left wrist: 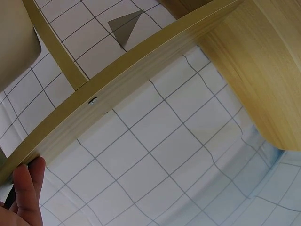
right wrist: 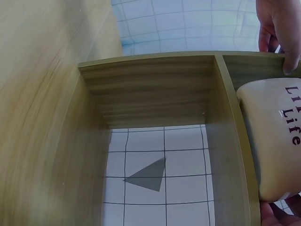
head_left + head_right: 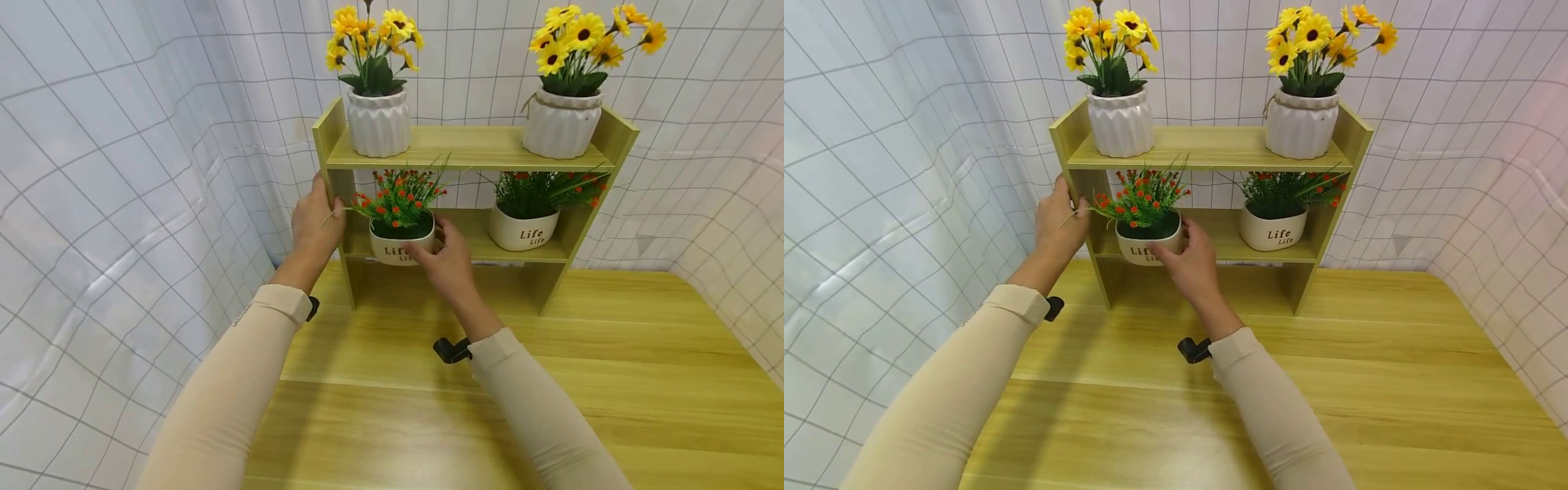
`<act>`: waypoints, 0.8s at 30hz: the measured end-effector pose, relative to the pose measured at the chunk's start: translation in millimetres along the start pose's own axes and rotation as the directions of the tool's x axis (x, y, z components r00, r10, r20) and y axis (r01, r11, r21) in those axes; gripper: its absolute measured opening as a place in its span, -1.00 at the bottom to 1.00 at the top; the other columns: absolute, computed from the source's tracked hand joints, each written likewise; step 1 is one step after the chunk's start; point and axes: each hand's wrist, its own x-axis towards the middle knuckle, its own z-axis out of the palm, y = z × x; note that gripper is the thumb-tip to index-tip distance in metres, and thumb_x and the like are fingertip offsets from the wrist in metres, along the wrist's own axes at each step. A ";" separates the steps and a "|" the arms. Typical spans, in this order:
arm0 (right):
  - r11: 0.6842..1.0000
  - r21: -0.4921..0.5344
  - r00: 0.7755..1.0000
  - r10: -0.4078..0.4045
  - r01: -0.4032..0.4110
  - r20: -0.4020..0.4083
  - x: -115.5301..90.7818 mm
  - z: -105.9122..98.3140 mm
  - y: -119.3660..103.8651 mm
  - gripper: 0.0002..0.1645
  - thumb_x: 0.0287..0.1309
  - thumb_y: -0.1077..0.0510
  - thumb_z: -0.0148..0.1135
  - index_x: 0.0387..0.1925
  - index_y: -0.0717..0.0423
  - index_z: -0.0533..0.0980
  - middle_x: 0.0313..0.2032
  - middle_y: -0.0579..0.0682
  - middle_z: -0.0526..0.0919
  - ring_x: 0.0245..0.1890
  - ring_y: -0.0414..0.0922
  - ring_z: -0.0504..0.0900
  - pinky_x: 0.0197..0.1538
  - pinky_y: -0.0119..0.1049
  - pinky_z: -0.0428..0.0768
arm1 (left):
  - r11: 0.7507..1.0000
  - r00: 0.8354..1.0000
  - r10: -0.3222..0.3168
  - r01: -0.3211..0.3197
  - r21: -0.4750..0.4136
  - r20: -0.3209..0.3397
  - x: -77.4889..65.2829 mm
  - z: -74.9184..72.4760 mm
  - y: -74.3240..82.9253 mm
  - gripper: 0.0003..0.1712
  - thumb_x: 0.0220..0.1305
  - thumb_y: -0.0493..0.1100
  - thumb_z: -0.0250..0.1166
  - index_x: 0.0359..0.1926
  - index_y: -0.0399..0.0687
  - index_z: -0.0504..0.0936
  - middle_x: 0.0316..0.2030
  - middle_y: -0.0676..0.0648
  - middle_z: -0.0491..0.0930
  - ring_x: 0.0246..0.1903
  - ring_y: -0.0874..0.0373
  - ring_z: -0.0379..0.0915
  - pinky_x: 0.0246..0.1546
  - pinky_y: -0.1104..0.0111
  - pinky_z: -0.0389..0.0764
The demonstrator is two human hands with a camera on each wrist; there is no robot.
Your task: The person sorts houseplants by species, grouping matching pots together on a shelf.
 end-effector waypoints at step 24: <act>0.990 -0.133 0.998 0.048 -0.042 0.045 29.7 8.9 -4.2 -0.08 0.19 -0.15 0.37 0.46 0.05 0.21 0.26 0.12 0.46 0.14 0.01 0.55 0.02 -0.08 0.61 | 1.000 1.000 -0.006 0.005 0.006 0.018 -1.0 -0.8 0.4 -0.47 0.42 -0.11 0.07 0.36 -0.10 0.29 -0.05 -0.41 0.63 -0.10 -0.41 0.57 -0.11 -0.16 0.51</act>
